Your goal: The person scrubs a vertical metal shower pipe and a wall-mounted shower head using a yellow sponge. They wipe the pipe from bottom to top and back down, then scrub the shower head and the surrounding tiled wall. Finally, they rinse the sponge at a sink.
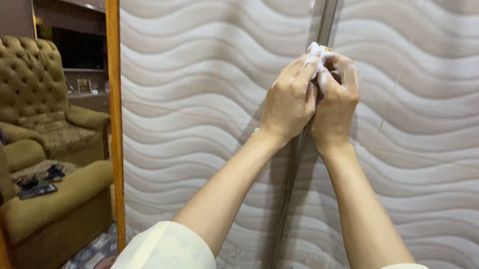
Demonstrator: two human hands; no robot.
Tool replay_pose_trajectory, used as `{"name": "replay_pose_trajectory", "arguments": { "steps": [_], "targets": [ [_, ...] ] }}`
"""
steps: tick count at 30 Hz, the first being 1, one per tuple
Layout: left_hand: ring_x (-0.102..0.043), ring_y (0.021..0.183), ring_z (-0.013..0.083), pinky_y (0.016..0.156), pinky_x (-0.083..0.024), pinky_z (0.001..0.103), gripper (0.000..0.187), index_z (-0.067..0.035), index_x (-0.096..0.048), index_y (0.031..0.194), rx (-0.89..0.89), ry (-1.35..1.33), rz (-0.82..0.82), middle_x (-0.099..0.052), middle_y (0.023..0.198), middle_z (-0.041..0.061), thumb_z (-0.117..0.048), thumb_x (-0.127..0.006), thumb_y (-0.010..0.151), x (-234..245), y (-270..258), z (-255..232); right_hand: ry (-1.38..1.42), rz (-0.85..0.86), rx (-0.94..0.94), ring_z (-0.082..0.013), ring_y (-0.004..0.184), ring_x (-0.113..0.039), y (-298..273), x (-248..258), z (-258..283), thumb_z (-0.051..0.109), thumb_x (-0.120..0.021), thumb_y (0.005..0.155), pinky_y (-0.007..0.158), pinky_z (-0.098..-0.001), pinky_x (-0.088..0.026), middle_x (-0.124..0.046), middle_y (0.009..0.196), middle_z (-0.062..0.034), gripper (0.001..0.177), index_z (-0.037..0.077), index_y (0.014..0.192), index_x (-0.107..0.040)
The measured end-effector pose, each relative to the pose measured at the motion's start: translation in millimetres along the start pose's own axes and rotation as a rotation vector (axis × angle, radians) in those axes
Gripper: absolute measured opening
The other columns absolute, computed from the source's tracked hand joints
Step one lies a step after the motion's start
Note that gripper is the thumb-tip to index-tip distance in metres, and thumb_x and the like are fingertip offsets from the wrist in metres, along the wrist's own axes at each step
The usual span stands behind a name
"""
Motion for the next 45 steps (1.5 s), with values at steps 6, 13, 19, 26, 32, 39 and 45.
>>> {"name": "replay_pose_trajectory", "arguments": {
  "steps": [6,13,19,26,32,39,45],
  "targets": [
    [-0.06,0.131,0.0358,0.115,-0.049,0.044,0.051,0.001,-0.058,0.138,0.033,0.007,0.025,-0.062,0.14,0.017,0.006,-0.06,0.087,5.6,-54.9,-13.2,0.003,0.015,-0.102,-0.0299,0.124,-0.062,-57.2,4.0,4.8,-0.002,-0.067,0.101,0.103,-0.0373,-0.055,-0.062,0.134,-0.0149,0.021,-0.002,0.122,-0.071],
    [-0.058,0.139,0.0347,0.117,-0.05,0.042,0.056,0.0,-0.055,0.142,0.129,-0.037,0.065,-0.058,0.149,0.017,0.009,-0.059,0.087,12.5,-119.0,-31.2,-0.01,0.04,-0.147,-0.0291,0.128,-0.061,-122.1,13.9,18.0,-0.001,-0.069,0.107,0.107,-0.0366,-0.057,-0.062,0.137,-0.0133,0.021,-0.002,0.128,-0.071],
    [-0.059,0.138,0.038,0.117,-0.051,0.044,0.053,-0.001,-0.058,0.139,0.227,-0.039,0.165,-0.059,0.145,0.019,0.007,-0.062,0.087,16.9,-204.1,-36.4,-0.056,0.144,-0.209,-0.0332,0.127,-0.06,-197.5,26.7,37.4,0.0,-0.071,0.103,0.106,-0.0421,-0.055,-0.061,0.137,-0.016,0.02,-0.003,0.123,-0.07],
    [-0.058,0.137,0.0391,0.115,-0.051,0.044,0.056,0.001,-0.058,0.139,0.247,-0.012,0.355,-0.06,0.143,0.024,0.006,-0.063,0.083,36.7,-293.1,-55.9,-0.095,0.269,-0.311,-0.0384,0.124,-0.056,-295.8,41.1,70.4,0.002,-0.074,0.09,0.104,-0.0466,-0.051,-0.061,0.132,-0.019,0.026,-0.002,0.116,-0.072],
    [-0.059,0.132,0.0405,0.11,-0.05,0.045,0.055,0.002,-0.059,0.137,0.366,-0.068,0.516,-0.06,0.14,0.026,0.004,-0.066,0.083,58.1,-366.2,-75.5,-0.04,0.425,-0.411,-0.0385,0.118,-0.06,-385.3,58.2,91.5,-0.002,-0.074,0.081,0.101,-0.0476,-0.051,-0.064,0.125,-0.0199,0.031,0.0,0.112,-0.074],
    [-0.073,0.109,0.0292,0.099,-0.056,0.039,0.025,0.0,-0.074,0.111,0.964,-0.166,0.213,-0.077,0.112,0.018,-0.003,-0.064,0.088,60.2,-459.7,-58.1,0.013,0.545,-0.61,-0.0381,0.111,-0.064,-438.4,72.8,108.7,-0.004,-0.076,0.08,0.096,-0.0441,-0.053,-0.065,0.118,-0.0203,0.034,0.003,0.113,-0.075],
    [-0.067,0.08,0.0227,0.073,-0.054,0.033,0.025,0.002,-0.067,0.09,1.496,-1.016,-0.824,-0.07,0.088,0.014,-0.017,-0.053,0.095,30.7,-558.2,-20.3,0.03,0.425,-0.831,-0.0337,0.102,-0.068,-444.9,85.5,124.2,0.003,-0.079,0.08,0.091,-0.0396,-0.054,-0.067,0.109,-0.0181,0.028,0.005,0.107,-0.077]
  ]
}}
Point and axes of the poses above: each hand's wrist, its own y-axis towards the middle knuckle, its own x-axis out of the back of the hand, z = x × y, the point moved 7 cm from there along y, towards the middle knuckle
